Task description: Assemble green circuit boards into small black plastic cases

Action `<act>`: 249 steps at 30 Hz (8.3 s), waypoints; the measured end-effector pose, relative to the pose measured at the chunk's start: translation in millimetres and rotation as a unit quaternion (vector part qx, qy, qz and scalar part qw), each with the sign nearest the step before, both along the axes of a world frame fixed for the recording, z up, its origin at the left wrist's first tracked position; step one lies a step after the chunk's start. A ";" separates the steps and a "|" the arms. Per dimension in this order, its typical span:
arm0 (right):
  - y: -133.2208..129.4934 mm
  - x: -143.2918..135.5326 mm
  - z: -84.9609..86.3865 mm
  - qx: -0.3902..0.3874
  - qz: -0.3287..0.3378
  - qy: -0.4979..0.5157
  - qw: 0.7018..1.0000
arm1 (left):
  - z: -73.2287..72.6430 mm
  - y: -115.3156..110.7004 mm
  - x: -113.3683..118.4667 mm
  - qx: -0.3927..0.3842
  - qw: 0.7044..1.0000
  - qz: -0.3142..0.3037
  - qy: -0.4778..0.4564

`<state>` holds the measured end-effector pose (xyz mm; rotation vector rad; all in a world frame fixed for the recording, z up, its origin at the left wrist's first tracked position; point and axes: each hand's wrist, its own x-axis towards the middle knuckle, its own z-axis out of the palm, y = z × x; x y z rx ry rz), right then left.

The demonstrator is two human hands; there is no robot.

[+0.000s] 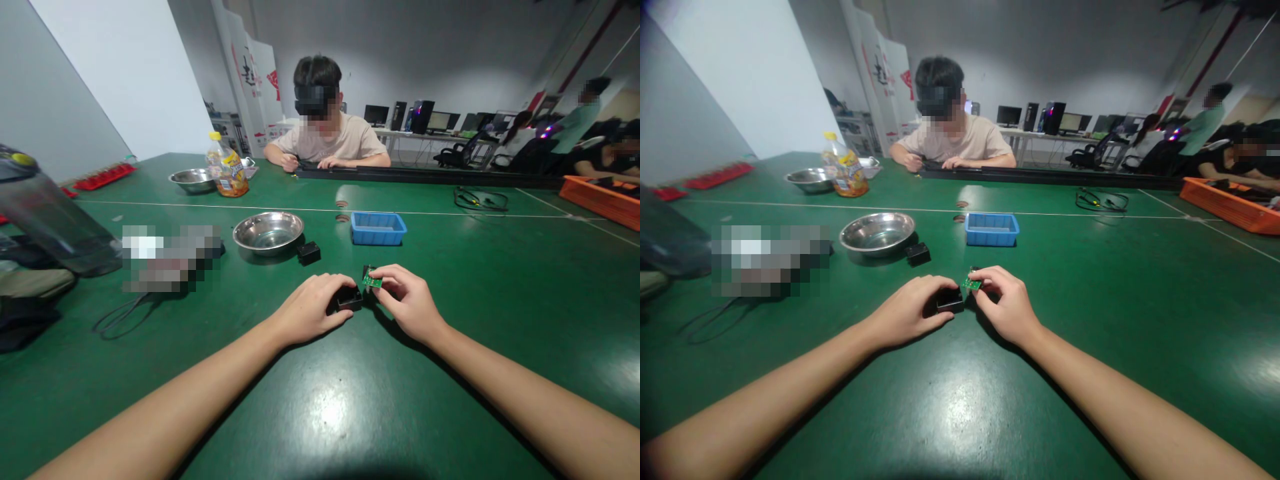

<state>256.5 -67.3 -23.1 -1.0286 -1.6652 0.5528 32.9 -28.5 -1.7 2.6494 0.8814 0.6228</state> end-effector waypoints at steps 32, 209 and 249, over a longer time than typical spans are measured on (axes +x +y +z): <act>-12.4 -1.5 10.6 0.156 0.029 -0.163 0.974 | 2.7 -1.8 -1.7 0.132 0.986 -0.063 -0.083; -13.6 -21.2 7.9 -0.354 0.207 0.359 0.839 | 1.4 -8.0 -3.4 0.212 0.963 -0.052 -0.157; 10.9 11.5 4.8 -0.052 -0.044 -0.342 0.937 | -6.2 2.8 0.2 0.056 0.995 0.023 -0.078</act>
